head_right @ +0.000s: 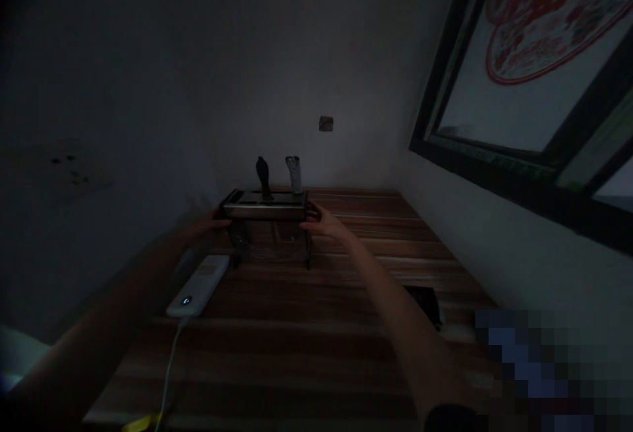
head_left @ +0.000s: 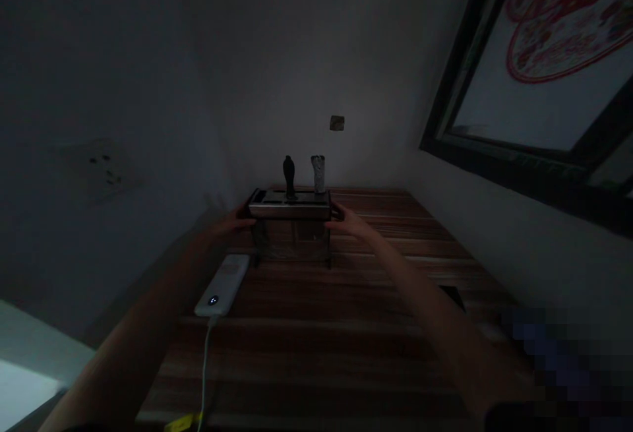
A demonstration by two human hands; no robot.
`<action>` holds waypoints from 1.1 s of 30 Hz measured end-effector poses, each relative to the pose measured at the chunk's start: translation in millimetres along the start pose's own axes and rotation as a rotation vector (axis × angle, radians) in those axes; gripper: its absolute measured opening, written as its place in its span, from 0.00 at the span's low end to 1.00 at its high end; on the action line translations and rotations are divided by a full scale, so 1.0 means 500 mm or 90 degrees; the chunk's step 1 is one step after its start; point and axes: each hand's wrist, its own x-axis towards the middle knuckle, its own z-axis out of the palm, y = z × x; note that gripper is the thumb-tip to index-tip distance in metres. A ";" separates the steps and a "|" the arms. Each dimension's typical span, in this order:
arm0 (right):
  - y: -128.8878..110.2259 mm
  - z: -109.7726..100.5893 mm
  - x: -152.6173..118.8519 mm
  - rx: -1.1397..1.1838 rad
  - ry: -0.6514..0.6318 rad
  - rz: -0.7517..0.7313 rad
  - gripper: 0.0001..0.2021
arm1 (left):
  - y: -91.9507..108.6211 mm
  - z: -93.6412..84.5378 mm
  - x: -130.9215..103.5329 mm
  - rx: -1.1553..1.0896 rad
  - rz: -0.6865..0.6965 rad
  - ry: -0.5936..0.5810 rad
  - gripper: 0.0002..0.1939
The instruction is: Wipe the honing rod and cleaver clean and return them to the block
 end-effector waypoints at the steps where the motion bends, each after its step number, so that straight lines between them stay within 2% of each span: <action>1: 0.003 0.002 -0.001 -0.001 0.001 -0.005 0.41 | 0.001 0.003 -0.003 0.000 0.004 0.000 0.40; 6: 0.011 0.013 -0.024 -0.070 0.031 -0.043 0.44 | 0.026 0.021 -0.022 0.032 0.064 0.003 0.42; 9: -0.001 0.015 -0.054 -0.169 0.086 -0.034 0.45 | 0.062 0.033 -0.030 0.066 0.119 0.050 0.44; 11: -0.017 0.012 -0.083 -0.212 0.116 -0.032 0.43 | 0.090 0.047 -0.035 0.095 0.204 0.134 0.41; 12: -0.027 0.008 -0.101 -0.228 0.132 -0.043 0.41 | 0.104 0.058 -0.039 0.105 0.262 0.201 0.37; 15: -0.055 -0.013 -0.169 -0.252 0.169 -0.073 0.26 | 0.141 0.110 -0.056 0.101 0.440 0.390 0.18; 17: -0.067 -0.036 -0.225 -0.242 0.183 -0.049 0.17 | 0.156 0.160 -0.071 0.082 0.525 0.454 0.12; 18: -0.069 -0.051 -0.255 -0.251 0.209 -0.032 0.15 | 0.160 0.189 -0.079 0.073 0.550 0.456 0.11; 21: -0.062 -0.107 -0.345 -0.346 0.306 -0.010 0.13 | 0.153 0.291 -0.095 0.111 0.579 0.393 0.07; 24: -0.038 -0.165 -0.428 -0.425 0.424 0.023 0.15 | 0.109 0.416 -0.094 0.193 0.567 0.229 0.05; 26: -0.018 -0.194 -0.472 -0.461 0.487 0.045 0.15 | 0.058 0.509 -0.082 0.241 0.501 0.086 0.07; 28: 0.001 -0.214 -0.504 -0.499 0.529 0.071 0.16 | -0.002 0.602 -0.066 0.329 0.363 -0.061 0.11; 31: 0.025 -0.227 -0.528 -0.544 0.535 0.111 0.15 | -0.088 0.713 -0.042 0.375 0.274 -0.097 0.16; 33: 0.035 -0.230 -0.531 -0.564 0.504 0.136 0.12 | -0.129 0.755 -0.033 0.407 0.218 -0.089 0.15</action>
